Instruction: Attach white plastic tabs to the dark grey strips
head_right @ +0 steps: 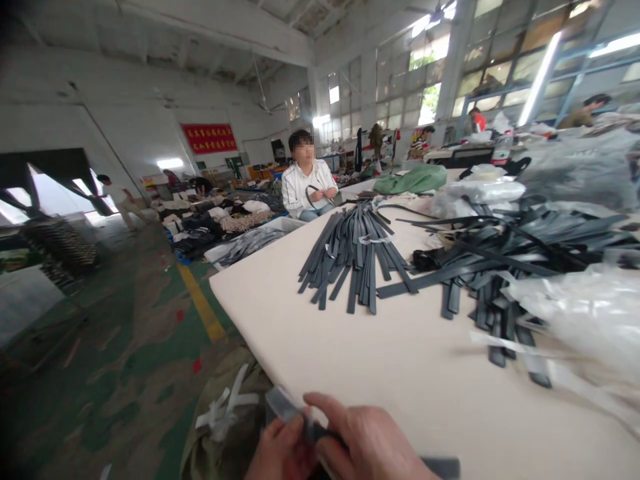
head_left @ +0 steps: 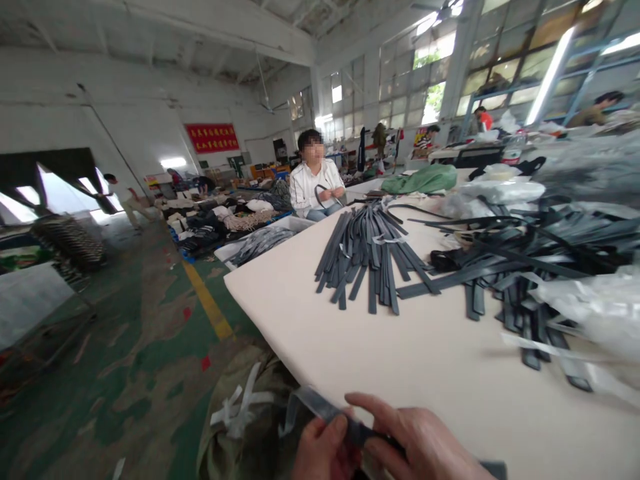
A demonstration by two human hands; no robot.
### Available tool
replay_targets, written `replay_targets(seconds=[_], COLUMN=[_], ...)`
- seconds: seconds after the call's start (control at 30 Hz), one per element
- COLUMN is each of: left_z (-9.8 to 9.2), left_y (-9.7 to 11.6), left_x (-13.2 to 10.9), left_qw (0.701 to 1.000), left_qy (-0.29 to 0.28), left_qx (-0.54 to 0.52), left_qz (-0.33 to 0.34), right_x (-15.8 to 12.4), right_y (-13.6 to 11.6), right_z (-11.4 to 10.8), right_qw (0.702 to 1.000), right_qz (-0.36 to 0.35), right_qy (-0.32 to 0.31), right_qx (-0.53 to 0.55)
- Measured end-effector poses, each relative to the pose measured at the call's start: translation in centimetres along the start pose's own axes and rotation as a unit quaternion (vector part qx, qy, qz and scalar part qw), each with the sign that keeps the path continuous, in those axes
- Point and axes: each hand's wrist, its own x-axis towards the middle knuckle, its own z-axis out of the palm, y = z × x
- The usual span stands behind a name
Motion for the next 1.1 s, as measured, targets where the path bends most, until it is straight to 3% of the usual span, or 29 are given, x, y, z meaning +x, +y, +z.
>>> replay_targets(seconds=[0.2,0.27,0.43,0.5,0.63,0.77,0.93,1.1], left_z=[0.0,0.0,0.7,0.8,0.7,0.6,0.8,0.5], left_y=[3.1,3.0,0.7,0.4,2.0,3.5,2.8,1.0], left_x=[0.2,0.3,-0.4,-0.5,-0.1,0.1,-0.5,-1.2], left_qw=[0.997,0.997,0.999,0.999,1.0,0.998,0.999,0.995], left_qy=[0.05,0.049,0.003,-0.011,0.018,0.043,0.027,-0.059], left_qx=[-0.04,-0.036,-0.013,-0.01,-0.024,-0.041,-0.02,0.001], left_qz=[0.048,0.041,-0.037,-0.043,-0.002,0.011,-0.029,-0.075], right_x=[-1.3,-1.2,-0.1,-0.2,-1.6,-2.4,-1.1,0.1], right_y=[-0.2,-0.2,-0.6,-0.9,-1.3,-1.0,0.2,0.6], right_z=[-4.5,-4.6,-1.3,-1.1,-3.9,-5.9,-3.8,-0.9], right_qw=[0.998,0.998,0.999,0.998,0.995,0.988,0.975,0.951], right_qz=[0.048,0.042,0.016,0.006,-0.034,-0.112,-0.196,-0.253], right_qy=[0.029,0.043,0.049,0.049,0.021,0.045,0.092,0.168], right_qx=[0.011,0.017,0.011,0.026,0.089,0.1,0.048,-0.053])
